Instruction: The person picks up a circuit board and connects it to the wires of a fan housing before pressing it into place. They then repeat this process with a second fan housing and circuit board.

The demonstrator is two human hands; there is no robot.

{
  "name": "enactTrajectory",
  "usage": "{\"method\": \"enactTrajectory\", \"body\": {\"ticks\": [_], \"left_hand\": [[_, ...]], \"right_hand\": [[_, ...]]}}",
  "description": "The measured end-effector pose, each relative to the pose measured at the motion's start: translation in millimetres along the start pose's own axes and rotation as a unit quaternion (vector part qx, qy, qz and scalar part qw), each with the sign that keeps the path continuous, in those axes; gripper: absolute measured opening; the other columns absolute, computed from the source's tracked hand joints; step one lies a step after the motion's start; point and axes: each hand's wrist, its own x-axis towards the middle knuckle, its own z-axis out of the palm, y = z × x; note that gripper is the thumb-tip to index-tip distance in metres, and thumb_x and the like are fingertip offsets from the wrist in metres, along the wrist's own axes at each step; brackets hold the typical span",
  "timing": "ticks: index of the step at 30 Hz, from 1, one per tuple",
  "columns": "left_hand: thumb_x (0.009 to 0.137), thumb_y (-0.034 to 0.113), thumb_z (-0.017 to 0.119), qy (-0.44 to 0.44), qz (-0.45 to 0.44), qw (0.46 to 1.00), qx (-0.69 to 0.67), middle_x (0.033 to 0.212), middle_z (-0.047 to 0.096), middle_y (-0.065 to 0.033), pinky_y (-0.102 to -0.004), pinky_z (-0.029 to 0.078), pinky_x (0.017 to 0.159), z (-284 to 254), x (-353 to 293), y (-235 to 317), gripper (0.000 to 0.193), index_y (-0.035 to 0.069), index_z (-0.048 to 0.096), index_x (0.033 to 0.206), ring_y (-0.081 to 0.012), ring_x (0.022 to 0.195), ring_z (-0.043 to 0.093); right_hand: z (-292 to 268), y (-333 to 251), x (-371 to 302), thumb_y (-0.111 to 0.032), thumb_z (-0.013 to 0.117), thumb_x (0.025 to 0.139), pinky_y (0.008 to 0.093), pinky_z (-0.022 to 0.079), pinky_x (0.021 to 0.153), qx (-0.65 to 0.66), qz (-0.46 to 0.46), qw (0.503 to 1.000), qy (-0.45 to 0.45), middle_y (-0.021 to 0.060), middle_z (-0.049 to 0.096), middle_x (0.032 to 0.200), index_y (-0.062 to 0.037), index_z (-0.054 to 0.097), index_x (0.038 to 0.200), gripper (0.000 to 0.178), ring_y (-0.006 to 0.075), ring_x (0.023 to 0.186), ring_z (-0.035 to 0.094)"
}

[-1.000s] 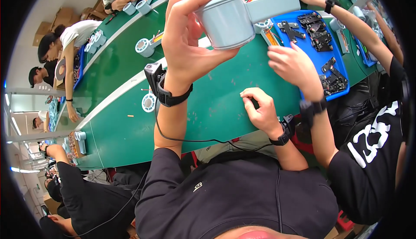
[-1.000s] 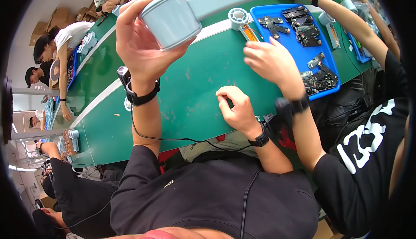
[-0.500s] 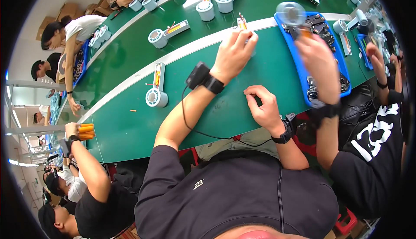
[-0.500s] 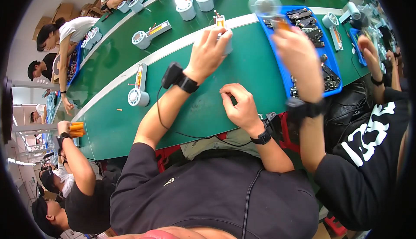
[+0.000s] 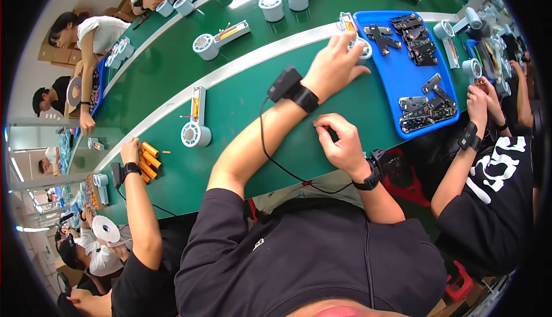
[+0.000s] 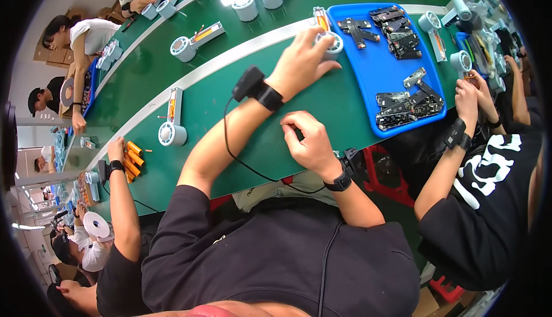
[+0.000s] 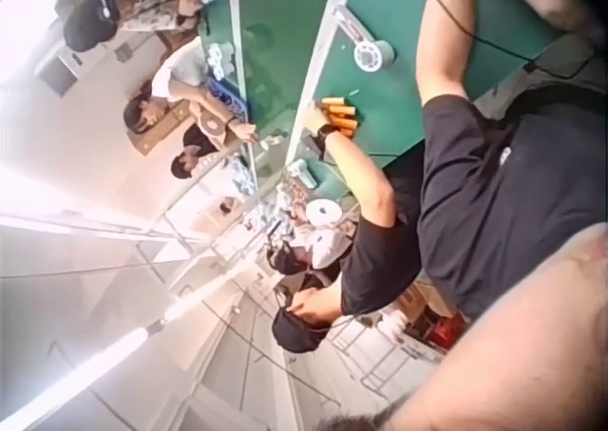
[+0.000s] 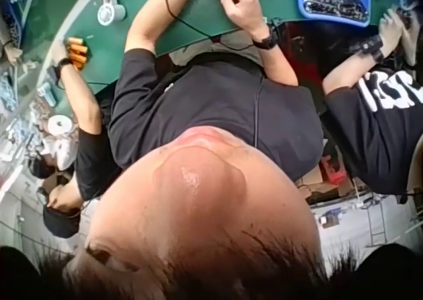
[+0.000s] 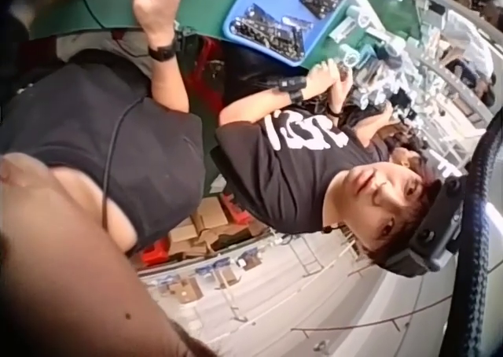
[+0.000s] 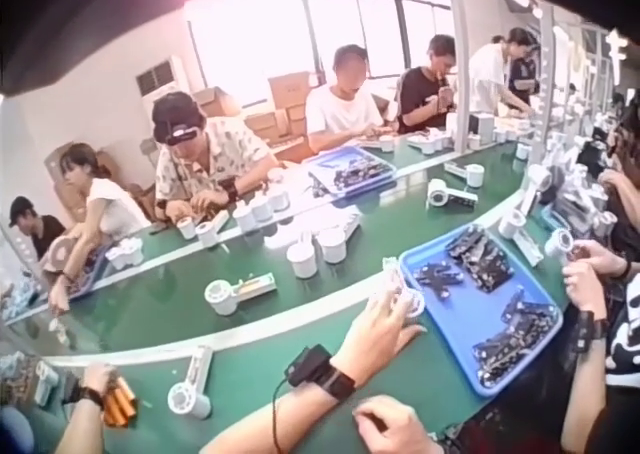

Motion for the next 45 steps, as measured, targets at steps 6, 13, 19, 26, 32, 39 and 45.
{"method": "enactTrajectory", "body": {"ticks": [6, 13, 19, 26, 32, 39, 45], "left_hand": [[0.085, 0.05, 0.076, -0.12, -0.113, 0.94, 0.299, 0.107, 0.069, -0.0089, -0.0452, 0.056, 0.083, -89, 12, -111, 0.049, 0.01, 0.07, 0.114, -0.0325, 0.102, 0.065], [0.079, 0.046, 0.081, -0.379, -0.344, 0.843, 0.164, 0.131, 0.059, -0.0198, -0.0447, 0.052, 0.099, -183, -41, -222, 0.073, 0.009, 0.057, 0.138, -0.036, 0.11, 0.062], [0.078, 0.055, 0.082, -0.219, -0.302, 0.924, 0.078, 0.101, 0.068, -0.0194, -0.0398, 0.055, 0.084, -128, -6, -241, 0.072, -0.002, 0.065, 0.118, -0.0321, 0.087, 0.066], [0.078, 0.071, 0.077, -0.138, -0.313, 0.934, 0.108, 0.094, 0.069, -0.0253, -0.0475, 0.054, 0.081, -56, 27, -297, 0.08, -0.006, 0.065, 0.094, -0.039, 0.085, 0.067], [0.082, 0.074, 0.07, -0.164, -0.18, 0.962, 0.125, 0.139, 0.051, -0.0351, -0.0531, 0.045, 0.106, -14, 61, -296, 0.097, 0.001, 0.051, 0.143, -0.0468, 0.129, 0.053], [0.072, 0.088, 0.064, -0.267, -0.247, 0.919, 0.152, 0.143, 0.053, -0.0251, -0.0549, 0.045, 0.108, 11, 98, -190, 0.102, 0.027, 0.047, 0.153, -0.0427, 0.134, 0.052], [0.075, 0.084, 0.066, -0.196, -0.269, 0.917, 0.22, 0.136, 0.06, -0.0179, -0.0586, 0.049, 0.103, 26, 90, -177, 0.092, 0.03, 0.051, 0.148, -0.0421, 0.127, 0.058]], "right_hand": [[-5, 3, 2, 0.005, 0.066, 0.087, 0.0344, 0.055, 0.077, -0.004, -0.024, 1.0, 0.009, 0.0137, 0.072, 0.097, 0.0012, 0.068, 0.095, 0.01, 0.0258, 0.087, 0.07], [-5, 2, 2, 0.004, 0.067, 0.086, 0.0356, 0.055, 0.078, 0.013, -0.023, 1.0, -0.004, 0.0137, 0.072, 0.096, 0.0014, 0.068, 0.095, 0.01, 0.0279, 0.087, 0.069], [-12, 3, -1, 0.004, 0.066, 0.085, 0.0368, 0.055, 0.078, -0.02, -0.029, 0.999, 0.02, 0.0136, 0.072, 0.095, 0.0006, 0.068, 0.094, 0.01, 0.0288, 0.088, 0.069], [3, 5, 2, 0.001, 0.067, 0.084, 0.0396, 0.054, 0.081, 0.006, -0.058, 0.998, 0.011, 0.0128, 0.07, 0.095, -0.0014, 0.067, 0.095, 0.011, 0.0301, 0.088, 0.067], [4, 4, 1, 0.002, 0.066, 0.084, 0.0392, 0.055, 0.081, 0.033, -0.051, 0.998, -0.011, 0.0129, 0.07, 0.094, -0.0007, 0.067, 0.095, 0.011, 0.0307, 0.088, 0.067], [-1, 12, 3, 0.006, 0.066, 0.084, 0.0386, 0.055, 0.077, 0.011, -0.07, 0.997, -0.006, 0.0133, 0.071, 0.096, 0.0017, 0.067, 0.095, 0.012, 0.0298, 0.086, 0.067], [-1, 11, -1, 0.007, 0.067, 0.084, 0.0371, 0.055, 0.074, 0.009, -0.043, 0.999, -0.007, 0.0134, 0.071, 0.094, 0.0023, 0.067, 0.095, 0.012, 0.0292, 0.083, 0.067]]}}
